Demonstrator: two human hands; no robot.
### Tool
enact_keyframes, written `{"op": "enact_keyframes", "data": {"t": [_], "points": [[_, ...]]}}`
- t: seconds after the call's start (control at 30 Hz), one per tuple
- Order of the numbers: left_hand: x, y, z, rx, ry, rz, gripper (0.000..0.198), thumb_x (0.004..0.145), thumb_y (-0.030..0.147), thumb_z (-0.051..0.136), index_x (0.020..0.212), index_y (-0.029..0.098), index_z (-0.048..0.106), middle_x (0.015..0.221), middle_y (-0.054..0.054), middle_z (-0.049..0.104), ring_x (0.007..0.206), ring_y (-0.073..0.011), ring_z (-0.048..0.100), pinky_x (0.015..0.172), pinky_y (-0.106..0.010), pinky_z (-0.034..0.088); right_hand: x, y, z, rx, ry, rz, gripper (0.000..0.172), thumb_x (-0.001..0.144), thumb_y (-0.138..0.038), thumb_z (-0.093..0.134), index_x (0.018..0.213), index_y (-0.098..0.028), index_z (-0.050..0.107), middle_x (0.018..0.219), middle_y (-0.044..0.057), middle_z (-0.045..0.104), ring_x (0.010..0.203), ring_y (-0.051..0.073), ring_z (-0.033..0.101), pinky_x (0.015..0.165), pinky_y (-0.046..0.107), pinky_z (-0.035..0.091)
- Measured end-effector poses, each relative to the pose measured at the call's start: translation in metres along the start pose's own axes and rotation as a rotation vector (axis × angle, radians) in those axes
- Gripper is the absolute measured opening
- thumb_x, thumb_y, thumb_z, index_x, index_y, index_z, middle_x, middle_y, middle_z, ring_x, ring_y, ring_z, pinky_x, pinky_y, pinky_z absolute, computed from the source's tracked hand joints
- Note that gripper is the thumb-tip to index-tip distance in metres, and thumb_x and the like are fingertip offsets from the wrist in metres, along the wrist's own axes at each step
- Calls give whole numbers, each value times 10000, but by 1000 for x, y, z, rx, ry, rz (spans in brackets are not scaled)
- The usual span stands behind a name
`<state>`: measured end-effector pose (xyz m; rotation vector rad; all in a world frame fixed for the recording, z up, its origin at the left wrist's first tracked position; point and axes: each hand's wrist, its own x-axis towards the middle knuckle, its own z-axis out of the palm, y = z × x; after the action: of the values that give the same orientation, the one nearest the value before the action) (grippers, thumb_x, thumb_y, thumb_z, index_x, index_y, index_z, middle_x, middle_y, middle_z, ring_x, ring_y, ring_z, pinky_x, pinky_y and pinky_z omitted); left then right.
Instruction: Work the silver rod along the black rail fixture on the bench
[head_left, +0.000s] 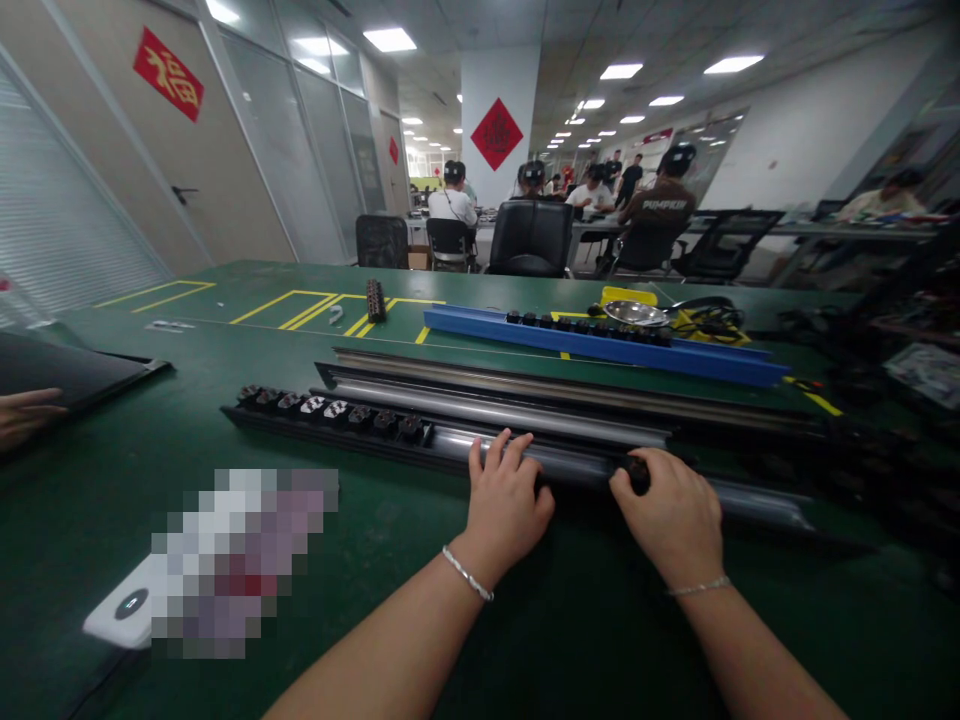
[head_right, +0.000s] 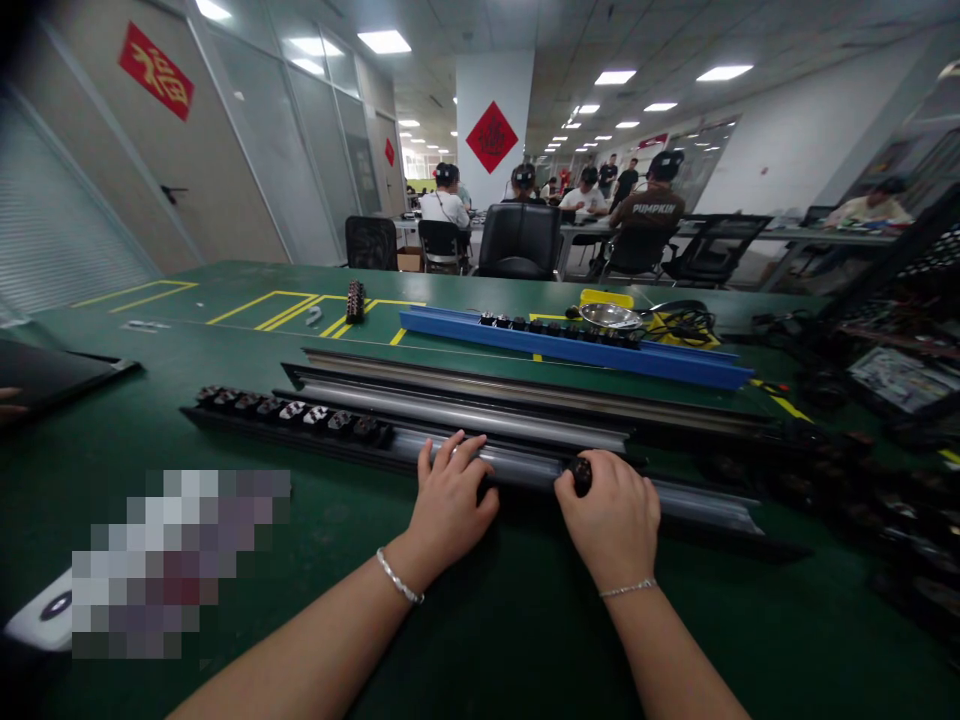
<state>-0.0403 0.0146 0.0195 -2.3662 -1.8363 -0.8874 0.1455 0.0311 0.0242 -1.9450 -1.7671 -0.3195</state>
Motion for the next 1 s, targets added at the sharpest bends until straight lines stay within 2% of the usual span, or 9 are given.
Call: {"op": "enact_keyframes", "data": {"t": [0.23, 0.63, 0.83, 1.0], "points": [[0, 0, -2, 21, -21, 2, 420, 788, 340, 509, 1200, 272, 469, 1324, 0, 480, 1280, -230, 304, 1096, -526, 106, 1, -2, -3, 4, -20, 16, 281, 747, -347, 444, 930, -186, 584, 998, 90, 631, 936, 267, 559, 861, 423, 381], [-1, 1, 0, 89, -43, 33, 513, 798, 398, 466, 1279, 227, 419, 1362, -25, 441, 1286, -263, 278, 1081, -563, 125, 3, 13, -2, -7, 31, 19, 282, 742, -350, 452, 905, -172, 599, 1033, 103, 624, 991, 269, 544, 869, 406, 399], [-1, 1, -1, 121, -62, 35, 553, 796, 401, 466, 1312, 218, 383, 1368, -32, 434, 1291, -262, 273, 1084, -557, 135, 5, 16, -2, -22, -4, 40, 401, 773, -450, 451, 1024, -163, 575, 1036, 112, 627, 975, 281, 555, 854, 429, 407], [-1, 1, -1, 117, -62, 42, 555, 804, 403, 451, 1321, 217, 372, 1378, -27, 424, 1290, -258, 272, 1080, -563, 136, 7, 20, -5, -42, -38, 69, 407, 776, -449, 446, 1042, -168, 571, 1064, 112, 618, 994, 287, 550, 865, 441, 402]]}}
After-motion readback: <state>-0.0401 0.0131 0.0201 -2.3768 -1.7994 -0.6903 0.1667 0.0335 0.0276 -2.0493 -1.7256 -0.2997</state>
